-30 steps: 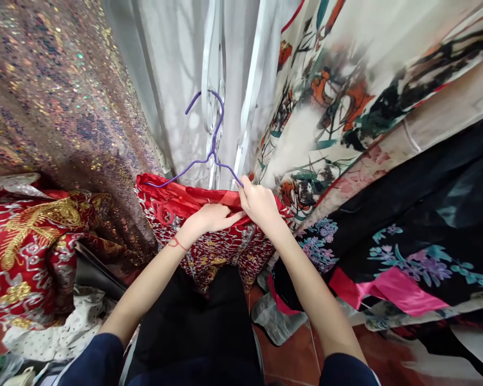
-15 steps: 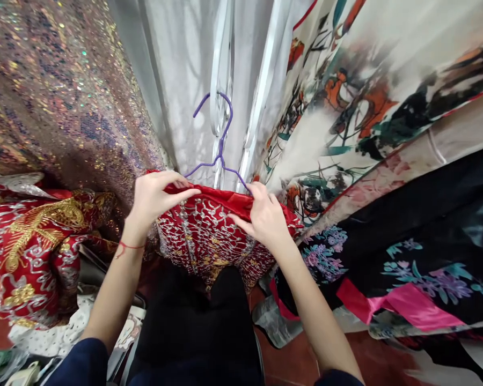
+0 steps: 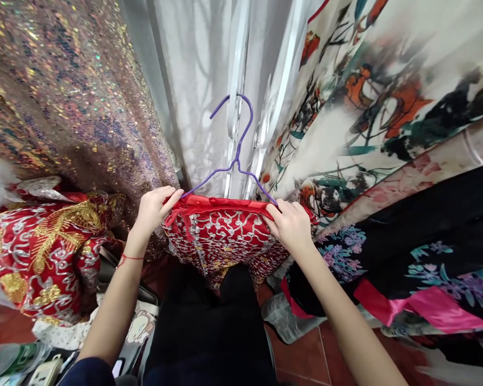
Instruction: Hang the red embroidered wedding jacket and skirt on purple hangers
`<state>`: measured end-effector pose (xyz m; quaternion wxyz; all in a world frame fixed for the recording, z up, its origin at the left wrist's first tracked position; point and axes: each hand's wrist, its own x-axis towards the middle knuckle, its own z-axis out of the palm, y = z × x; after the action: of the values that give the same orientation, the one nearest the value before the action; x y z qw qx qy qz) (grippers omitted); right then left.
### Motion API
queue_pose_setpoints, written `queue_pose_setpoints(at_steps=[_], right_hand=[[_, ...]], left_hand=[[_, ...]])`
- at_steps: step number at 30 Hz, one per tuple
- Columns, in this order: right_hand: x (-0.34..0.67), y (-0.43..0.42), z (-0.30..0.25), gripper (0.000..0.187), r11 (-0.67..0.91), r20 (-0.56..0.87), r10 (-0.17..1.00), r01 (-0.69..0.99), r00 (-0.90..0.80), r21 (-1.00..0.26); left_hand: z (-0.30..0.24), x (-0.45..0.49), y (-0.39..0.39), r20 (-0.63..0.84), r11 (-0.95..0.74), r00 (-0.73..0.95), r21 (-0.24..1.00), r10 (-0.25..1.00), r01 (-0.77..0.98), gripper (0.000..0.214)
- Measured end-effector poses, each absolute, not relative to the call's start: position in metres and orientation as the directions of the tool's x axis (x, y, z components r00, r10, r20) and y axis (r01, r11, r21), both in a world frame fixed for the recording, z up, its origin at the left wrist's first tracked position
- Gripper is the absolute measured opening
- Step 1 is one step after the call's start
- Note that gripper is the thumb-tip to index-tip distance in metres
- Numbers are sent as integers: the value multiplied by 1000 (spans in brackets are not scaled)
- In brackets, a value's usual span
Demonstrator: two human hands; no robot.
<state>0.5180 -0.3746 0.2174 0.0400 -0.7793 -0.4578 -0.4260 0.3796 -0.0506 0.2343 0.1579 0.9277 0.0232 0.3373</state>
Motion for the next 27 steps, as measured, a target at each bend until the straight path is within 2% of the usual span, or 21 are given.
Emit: queue_pose_setpoints(at_steps=[5, 14, 18, 21, 25, 26, 27], right_hand=[[516, -372, 218, 29, -582, 688, 672, 769, 273, 264], [522, -358, 208, 27, -626, 687, 644, 748, 336, 221], [523, -350, 201, 25, -686, 723, 551, 719, 417, 107], [505, -342, 198, 20, -714, 758, 443, 699, 478, -23], [449, -307, 198, 41, -686, 851, 195, 688, 488, -238], [434, -293, 197, 43, -663, 864, 167, 703, 475, -259], [420, -278, 196, 42, -635, 857, 192, 726, 479, -264]], left_hand=[[231, 379, -49, 648, -951, 744, 304, 163, -56, 48], [224, 376, -51, 693, -961, 697, 275, 183, -21, 47], [226, 376, -51, 704, -959, 677, 282, 216, 12, 46], [226, 373, -57, 714, -958, 665, 288, 218, 4, 45], [222, 372, -69, 747, -945, 608, 326, 269, 19, 43], [222, 371, -72, 755, -941, 589, 337, 289, 31, 44], [221, 371, -75, 760, -938, 574, 345, 306, 42, 44]])
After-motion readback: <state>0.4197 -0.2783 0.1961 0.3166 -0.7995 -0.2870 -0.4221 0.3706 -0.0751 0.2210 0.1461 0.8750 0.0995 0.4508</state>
